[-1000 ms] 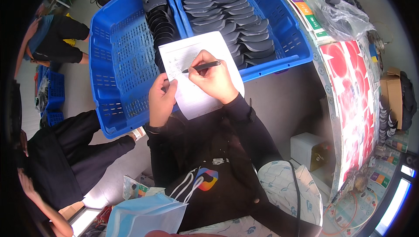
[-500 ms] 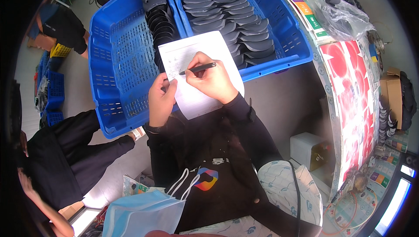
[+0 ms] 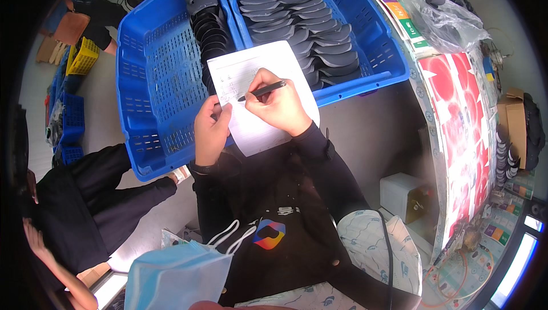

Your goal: The recorder is writing down numbers or tallies on a sheet of paper while reviewing bins of shoe components and consulting with colleagues.

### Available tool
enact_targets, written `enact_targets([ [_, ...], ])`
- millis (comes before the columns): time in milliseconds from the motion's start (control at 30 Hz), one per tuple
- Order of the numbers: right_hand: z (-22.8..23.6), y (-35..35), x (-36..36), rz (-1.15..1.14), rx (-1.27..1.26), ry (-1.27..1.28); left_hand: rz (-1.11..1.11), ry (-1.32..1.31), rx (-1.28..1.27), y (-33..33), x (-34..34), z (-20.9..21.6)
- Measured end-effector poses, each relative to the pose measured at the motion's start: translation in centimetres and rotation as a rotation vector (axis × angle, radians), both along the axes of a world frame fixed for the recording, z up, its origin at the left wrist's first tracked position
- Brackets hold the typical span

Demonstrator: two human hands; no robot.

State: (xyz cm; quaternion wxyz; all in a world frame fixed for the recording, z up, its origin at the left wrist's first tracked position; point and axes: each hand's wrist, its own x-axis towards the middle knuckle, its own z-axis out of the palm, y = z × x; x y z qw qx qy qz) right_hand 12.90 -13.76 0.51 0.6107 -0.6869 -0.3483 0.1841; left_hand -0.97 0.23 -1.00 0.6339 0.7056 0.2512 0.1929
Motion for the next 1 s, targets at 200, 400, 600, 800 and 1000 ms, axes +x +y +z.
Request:
enact_targets([
  [200,0.1,0.4,-0.2,0.020,0.017,0.004,-0.001,0.015,0.026,0.1,0.0,0.1],
  [400,0.3,0.6,-0.1,-0.118,0.086,-0.017,0.030,0.045,-0.026,0.0,0.1,0.6],
  [600,-0.1,0.5,0.2,-0.099,0.098,-0.077,0.023,0.033,-0.036,0.1,0.3,0.2],
  [800,0.9,0.4,-0.7,-0.032,0.005,-0.005,0.053,0.046,0.031,0.1,-0.3,0.2],
  [1000,0.2,-0.2,-0.5,-0.049,0.056,-0.009,0.050,0.034,-0.099,-0.1,-0.3,0.1],
])
